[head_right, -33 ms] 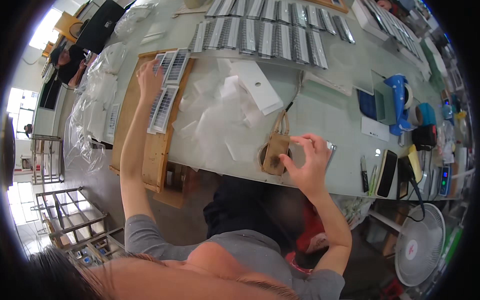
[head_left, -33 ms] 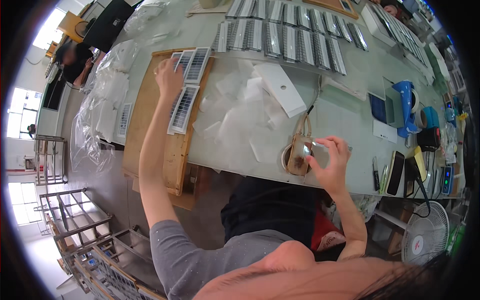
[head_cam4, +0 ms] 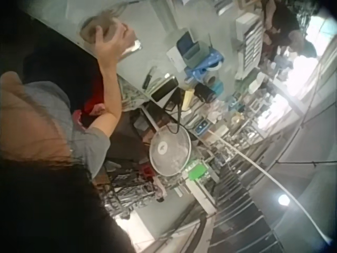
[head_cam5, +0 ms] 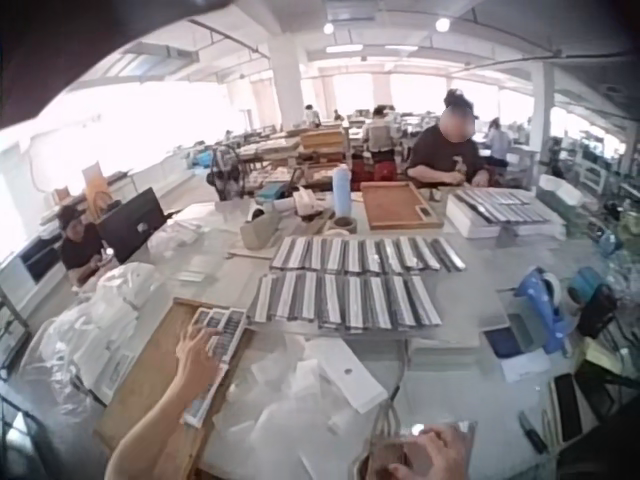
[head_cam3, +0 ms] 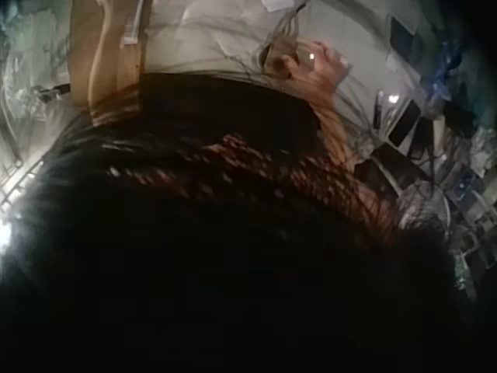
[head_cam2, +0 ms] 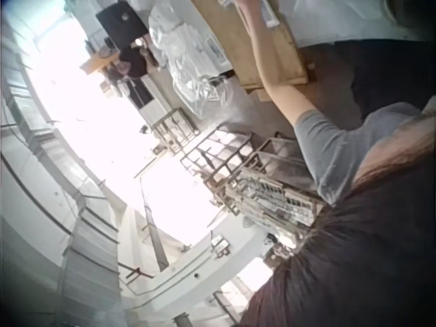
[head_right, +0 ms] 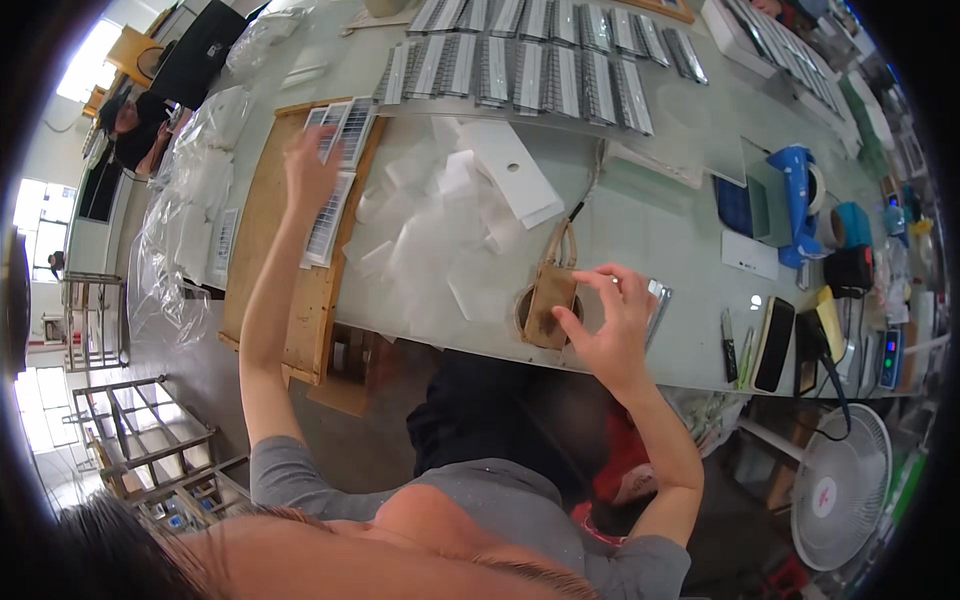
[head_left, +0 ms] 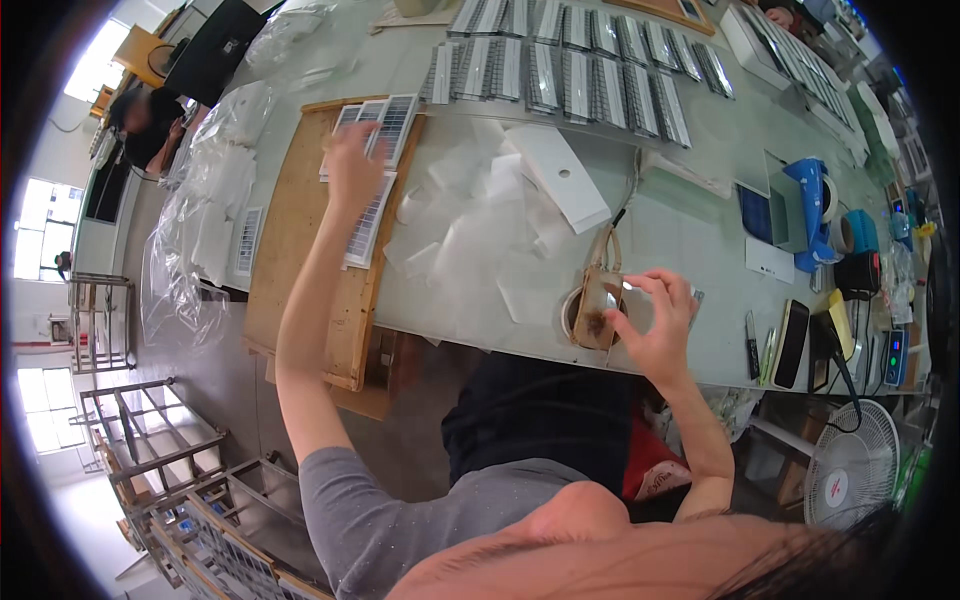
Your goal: Packaging small solar panels into protective cardboard sleeves on an assembly line.
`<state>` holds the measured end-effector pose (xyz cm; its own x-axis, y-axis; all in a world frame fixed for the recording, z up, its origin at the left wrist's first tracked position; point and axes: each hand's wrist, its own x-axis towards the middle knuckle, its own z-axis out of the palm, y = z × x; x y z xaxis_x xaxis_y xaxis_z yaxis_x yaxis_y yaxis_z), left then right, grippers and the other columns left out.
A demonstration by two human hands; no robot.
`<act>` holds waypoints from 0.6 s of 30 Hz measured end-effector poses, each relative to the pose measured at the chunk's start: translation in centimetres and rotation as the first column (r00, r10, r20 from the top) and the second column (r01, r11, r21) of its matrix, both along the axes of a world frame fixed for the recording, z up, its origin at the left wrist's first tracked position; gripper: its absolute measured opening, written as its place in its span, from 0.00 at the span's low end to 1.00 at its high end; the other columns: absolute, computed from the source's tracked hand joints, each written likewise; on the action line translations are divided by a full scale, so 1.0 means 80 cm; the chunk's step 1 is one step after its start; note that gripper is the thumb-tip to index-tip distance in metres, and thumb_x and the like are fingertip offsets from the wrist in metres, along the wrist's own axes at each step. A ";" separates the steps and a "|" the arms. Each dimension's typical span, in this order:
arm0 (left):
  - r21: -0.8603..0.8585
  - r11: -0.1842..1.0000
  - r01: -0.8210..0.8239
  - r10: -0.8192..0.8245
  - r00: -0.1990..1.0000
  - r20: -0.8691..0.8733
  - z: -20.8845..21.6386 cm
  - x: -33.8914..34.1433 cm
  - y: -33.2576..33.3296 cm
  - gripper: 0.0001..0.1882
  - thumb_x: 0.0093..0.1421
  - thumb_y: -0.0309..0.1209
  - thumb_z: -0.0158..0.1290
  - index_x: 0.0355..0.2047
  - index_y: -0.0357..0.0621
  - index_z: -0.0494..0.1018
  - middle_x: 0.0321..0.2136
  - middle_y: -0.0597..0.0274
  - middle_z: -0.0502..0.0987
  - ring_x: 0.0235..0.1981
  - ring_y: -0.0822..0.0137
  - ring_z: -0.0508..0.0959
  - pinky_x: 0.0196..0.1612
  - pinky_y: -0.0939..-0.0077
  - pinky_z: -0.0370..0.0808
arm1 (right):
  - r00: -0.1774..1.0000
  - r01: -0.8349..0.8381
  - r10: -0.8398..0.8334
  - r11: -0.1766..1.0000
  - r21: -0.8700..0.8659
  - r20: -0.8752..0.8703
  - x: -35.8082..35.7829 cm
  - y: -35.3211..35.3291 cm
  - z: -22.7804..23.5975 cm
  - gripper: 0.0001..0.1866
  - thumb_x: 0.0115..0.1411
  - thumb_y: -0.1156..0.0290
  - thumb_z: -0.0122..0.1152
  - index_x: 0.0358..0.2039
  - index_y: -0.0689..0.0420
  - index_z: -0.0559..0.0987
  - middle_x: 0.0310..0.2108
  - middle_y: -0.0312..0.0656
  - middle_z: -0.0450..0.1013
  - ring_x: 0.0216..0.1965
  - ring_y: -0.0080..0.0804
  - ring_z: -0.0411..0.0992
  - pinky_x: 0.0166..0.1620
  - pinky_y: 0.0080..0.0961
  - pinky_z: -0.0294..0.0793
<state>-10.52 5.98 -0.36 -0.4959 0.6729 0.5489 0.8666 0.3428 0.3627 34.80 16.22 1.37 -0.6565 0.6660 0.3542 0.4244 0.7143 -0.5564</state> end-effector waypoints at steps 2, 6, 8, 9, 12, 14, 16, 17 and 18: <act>-0.095 0.928 0.359 -0.337 0.922 0.193 0.035 0.118 -0.032 0.13 0.55 0.34 0.62 0.40 0.45 0.77 0.43 0.56 0.78 0.46 0.52 0.75 0.52 0.57 0.68 | 0.998 -0.051 0.050 0.999 -0.020 -0.026 -0.013 -0.002 0.001 0.22 0.47 0.61 0.74 0.43 0.50 0.79 0.45 0.36 0.68 0.48 0.38 0.65 0.50 0.37 0.59; -0.416 0.712 0.565 -0.533 0.822 0.202 0.029 0.261 -0.055 0.25 0.53 0.41 0.64 0.48 0.44 0.74 0.46 0.59 0.76 0.56 0.59 0.70 0.63 0.49 0.55 | 0.986 -0.149 0.146 0.988 -0.032 -0.077 -0.029 -0.009 0.005 0.20 0.48 0.61 0.74 0.41 0.49 0.79 0.43 0.34 0.69 0.46 0.37 0.65 0.49 0.37 0.58; -0.501 0.681 0.534 -0.512 0.836 0.196 0.012 0.276 -0.055 0.20 0.54 0.36 0.63 0.46 0.45 0.75 0.40 0.60 0.76 0.53 0.61 0.72 0.65 0.47 0.51 | 0.976 -0.195 0.192 0.980 -0.025 -0.100 -0.032 -0.016 0.011 0.18 0.48 0.61 0.74 0.39 0.49 0.80 0.42 0.33 0.69 0.44 0.37 0.66 0.48 0.37 0.58; -0.502 0.680 0.534 -0.514 0.836 0.193 0.010 0.275 -0.056 0.20 0.54 0.36 0.63 0.46 0.45 0.75 0.40 0.60 0.76 0.53 0.61 0.72 0.65 0.47 0.51 | 0.976 -0.194 0.190 0.981 -0.024 -0.102 -0.030 -0.017 0.013 0.18 0.48 0.61 0.74 0.39 0.49 0.80 0.42 0.33 0.69 0.44 0.37 0.66 0.48 0.37 0.58; -0.333 0.760 0.558 -0.449 0.822 0.350 0.020 0.270 -0.056 0.10 0.55 0.32 0.62 0.37 0.46 0.76 0.34 0.64 0.79 0.46 0.65 0.77 0.65 0.47 0.54 | 0.973 -0.206 0.202 0.978 -0.020 -0.114 -0.025 -0.019 0.013 0.18 0.48 0.62 0.74 0.38 0.51 0.79 0.39 0.33 0.71 0.42 0.36 0.67 0.48 0.36 0.60; -0.029 0.905 0.425 -0.343 0.768 0.540 0.029 0.269 -0.055 0.05 0.58 0.28 0.60 0.34 0.46 0.76 0.29 0.65 0.78 0.38 0.64 0.79 0.63 0.50 0.59 | 0.945 -0.271 0.253 0.960 -0.064 -0.205 -0.033 -0.018 0.008 0.17 0.48 0.62 0.74 0.36 0.52 0.79 0.33 0.34 0.73 0.38 0.38 0.68 0.45 0.35 0.64; 0.033 0.924 0.382 -0.316 0.710 0.630 0.024 0.263 -0.057 0.04 0.60 0.26 0.58 0.35 0.42 0.75 0.30 0.65 0.79 0.36 0.68 0.79 0.57 0.60 0.67 | 0.938 -0.291 0.261 0.950 -0.110 -0.228 -0.048 -0.023 0.016 0.17 0.48 0.62 0.74 0.35 0.54 0.79 0.31 0.36 0.75 0.36 0.39 0.70 0.43 0.35 0.69; 0.126 0.933 0.337 -0.311 0.582 0.752 0.023 0.260 -0.058 0.04 0.61 0.25 0.57 0.35 0.40 0.75 0.31 0.66 0.80 0.36 0.72 0.79 0.54 0.67 0.70 | 0.935 -0.311 0.278 0.941 -0.132 -0.221 -0.057 -0.026 0.020 0.17 0.47 0.65 0.75 0.35 0.55 0.79 0.32 0.37 0.76 0.36 0.38 0.70 0.41 0.34 0.70; 0.208 0.939 0.273 -0.313 0.432 0.846 0.023 0.259 -0.058 0.03 0.62 0.24 0.56 0.36 0.39 0.75 0.31 0.67 0.80 0.37 0.75 0.78 0.51 0.73 0.72 | 0.931 -0.331 0.295 0.931 -0.153 -0.214 -0.068 -0.028 0.022 0.17 0.46 0.67 0.76 0.35 0.56 0.79 0.33 0.39 0.76 0.36 0.38 0.71 0.40 0.33 0.71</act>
<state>10.18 1.33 1.45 -0.5023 0.8647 -0.0097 0.1560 0.1016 0.9825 29.39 13.97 3.16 -0.7767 0.5020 0.3804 0.0731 0.6718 -0.7371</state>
